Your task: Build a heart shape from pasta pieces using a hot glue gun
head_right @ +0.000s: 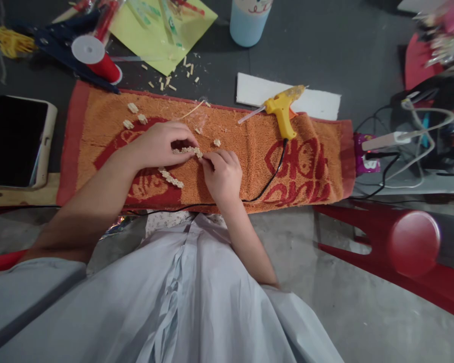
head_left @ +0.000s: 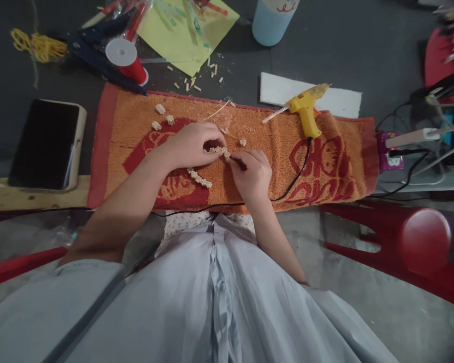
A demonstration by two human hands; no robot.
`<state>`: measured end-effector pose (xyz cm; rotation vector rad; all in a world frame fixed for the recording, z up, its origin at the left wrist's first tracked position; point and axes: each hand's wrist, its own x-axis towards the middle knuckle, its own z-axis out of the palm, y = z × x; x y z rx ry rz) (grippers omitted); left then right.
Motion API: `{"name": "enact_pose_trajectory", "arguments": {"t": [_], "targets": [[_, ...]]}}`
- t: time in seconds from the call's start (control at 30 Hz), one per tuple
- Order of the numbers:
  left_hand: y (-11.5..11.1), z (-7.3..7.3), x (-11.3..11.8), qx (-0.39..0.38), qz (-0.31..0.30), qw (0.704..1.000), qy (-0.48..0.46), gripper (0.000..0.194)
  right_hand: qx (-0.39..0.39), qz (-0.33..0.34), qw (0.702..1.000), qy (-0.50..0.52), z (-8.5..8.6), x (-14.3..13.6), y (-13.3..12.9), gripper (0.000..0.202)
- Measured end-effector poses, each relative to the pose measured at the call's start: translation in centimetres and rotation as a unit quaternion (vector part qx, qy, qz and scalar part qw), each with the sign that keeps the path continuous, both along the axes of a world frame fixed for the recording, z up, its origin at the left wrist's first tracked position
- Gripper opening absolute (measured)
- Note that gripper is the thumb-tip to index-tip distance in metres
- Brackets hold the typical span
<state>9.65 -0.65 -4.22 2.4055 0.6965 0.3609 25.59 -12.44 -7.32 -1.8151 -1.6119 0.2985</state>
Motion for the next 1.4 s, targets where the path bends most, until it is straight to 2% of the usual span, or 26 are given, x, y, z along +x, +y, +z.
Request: {"name": "enact_pose_trajectory", "arguments": {"t": [0.27,0.53,0.87,1.4], "targets": [[0.01,-0.08,0.07,0.004,0.005,1.0,0.005,0.02,0.0,0.004,0.999,-0.047,0.13,-0.07,0.19,0.017],[0.04,-0.25,-0.01,0.008,-0.001,1.0,-0.005,0.019,-0.011,0.013,0.999,-0.044,0.35,-0.26,0.33,0.021],[0.01,-0.21,-0.02,0.018,-0.006,1.0,0.003,0.019,-0.013,0.03,0.999,-0.028,0.29,0.15,0.37,0.016],[-0.02,-0.5,-0.05,0.015,-0.003,1.0,-0.003,0.019,-0.003,0.021,0.999,-0.046,0.14,0.03,0.33,0.018]]}}
